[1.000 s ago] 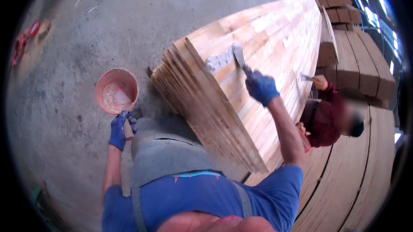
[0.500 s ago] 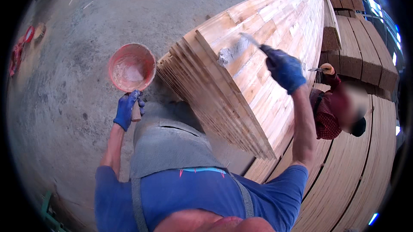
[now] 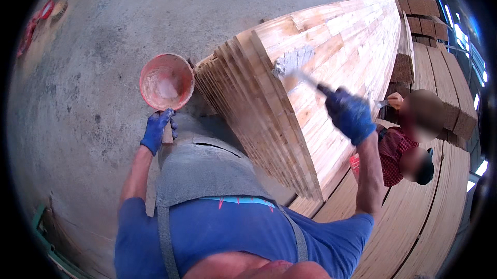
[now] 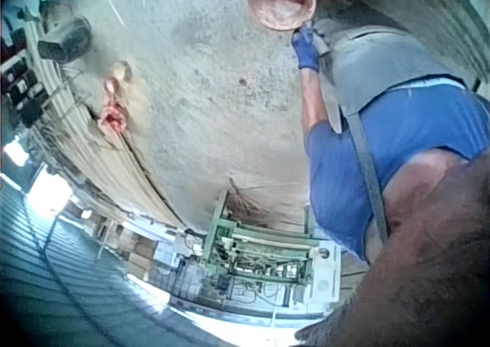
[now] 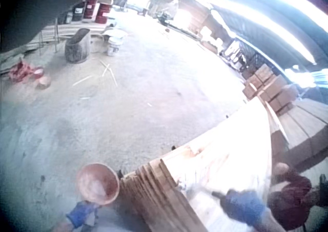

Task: The person lifts and stacks large wooden planks in a workshop. They then use a putty knife to scoop a white substance from a red bucket and spread it onto the surface of the stacked planks.

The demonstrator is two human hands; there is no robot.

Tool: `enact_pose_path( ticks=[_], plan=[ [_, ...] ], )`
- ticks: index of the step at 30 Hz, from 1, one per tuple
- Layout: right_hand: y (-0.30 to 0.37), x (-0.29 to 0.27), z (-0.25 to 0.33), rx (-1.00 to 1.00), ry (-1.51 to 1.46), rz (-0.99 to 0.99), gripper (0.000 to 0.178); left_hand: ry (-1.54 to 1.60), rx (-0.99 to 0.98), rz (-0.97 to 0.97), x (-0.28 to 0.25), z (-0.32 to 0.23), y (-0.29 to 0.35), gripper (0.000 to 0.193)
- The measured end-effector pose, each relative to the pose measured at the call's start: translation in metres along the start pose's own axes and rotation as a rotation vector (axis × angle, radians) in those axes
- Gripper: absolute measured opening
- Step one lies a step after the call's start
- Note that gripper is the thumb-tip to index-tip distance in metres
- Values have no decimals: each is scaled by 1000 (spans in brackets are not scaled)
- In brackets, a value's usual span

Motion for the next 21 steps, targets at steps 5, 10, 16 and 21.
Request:
enact_pose_path(
  ticks=[5,10,16,21],
  plan=[
    [0,20,23,-125,-35,-178,43,58,-7,18,-8,15,6,32],
    [4,-15,-9,-65,-14,-204,44,68,22,-58,-14,29,20,32],
    [-23,-6,23,-227,-61,-204,47,-10,78,-40,-4,33,31,28],
    [-7,12,31,-295,-61,-53,51,86,50,-44,-3,63,38,25]
  ],
)
Point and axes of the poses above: each hand's wrist, its own y-axis away from the middle knuckle, its own x-axis out of the palm, z = x × y, the point moved 7 cm from there along -y, towards the middle knuckle, and after that the axes turned 5 degrees about y, right-handed, at the moved point
